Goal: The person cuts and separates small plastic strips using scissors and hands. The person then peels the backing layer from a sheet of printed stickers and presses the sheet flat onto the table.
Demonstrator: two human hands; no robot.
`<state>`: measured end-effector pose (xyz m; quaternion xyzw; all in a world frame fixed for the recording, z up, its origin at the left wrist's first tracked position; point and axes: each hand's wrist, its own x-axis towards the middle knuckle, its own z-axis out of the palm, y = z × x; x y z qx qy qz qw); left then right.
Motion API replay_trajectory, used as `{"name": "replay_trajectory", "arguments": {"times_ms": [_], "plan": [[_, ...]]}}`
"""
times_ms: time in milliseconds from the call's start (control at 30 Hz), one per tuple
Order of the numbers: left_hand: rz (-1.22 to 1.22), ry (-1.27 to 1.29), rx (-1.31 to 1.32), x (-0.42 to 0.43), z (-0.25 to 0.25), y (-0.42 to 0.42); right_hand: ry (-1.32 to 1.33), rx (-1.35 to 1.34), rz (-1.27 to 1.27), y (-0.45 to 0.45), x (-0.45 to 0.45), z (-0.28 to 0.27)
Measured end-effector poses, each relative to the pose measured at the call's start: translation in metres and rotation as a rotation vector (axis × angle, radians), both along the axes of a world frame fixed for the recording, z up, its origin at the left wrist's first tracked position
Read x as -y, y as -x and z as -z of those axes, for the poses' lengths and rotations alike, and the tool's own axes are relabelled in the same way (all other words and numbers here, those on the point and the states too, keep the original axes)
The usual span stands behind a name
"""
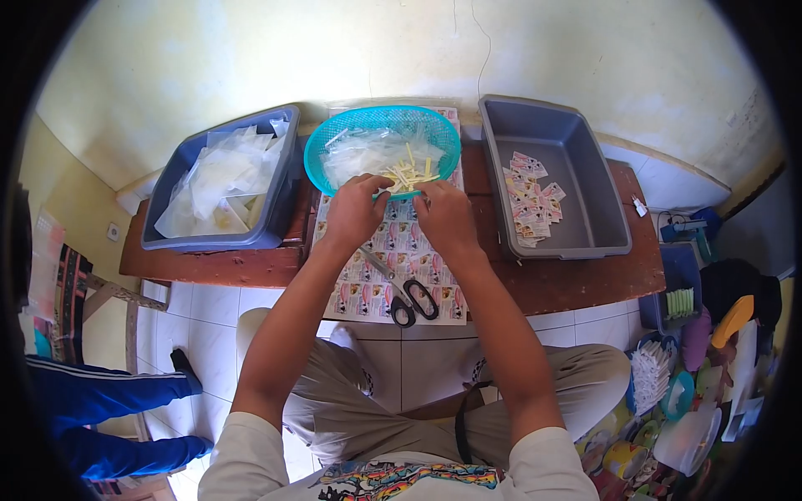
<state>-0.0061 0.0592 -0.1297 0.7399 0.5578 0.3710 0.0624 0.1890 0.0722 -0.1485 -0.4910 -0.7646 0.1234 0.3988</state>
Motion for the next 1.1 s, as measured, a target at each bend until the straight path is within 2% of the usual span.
{"name": "replay_trajectory", "arguments": {"times_ms": [233, 567, 767, 1100], "plan": [[0.158, -0.029, 0.024, 0.031, 0.003, -0.029, 0.032, -0.018, 0.003, -0.026, 0.058, 0.007], [0.465, 0.074, 0.058, 0.081, 0.056, -0.095, 0.171, -0.025, 0.197, -0.095, 0.14, 0.026], [0.477, 0.127, 0.0, 0.094, 0.077, -0.113, 0.306, 0.023, 0.283, -0.118, 0.163, 0.036], [0.493, 0.118, -0.016, 0.104, 0.089, -0.118, 0.317, 0.077, 0.273, -0.115, 0.167, 0.069]]}}
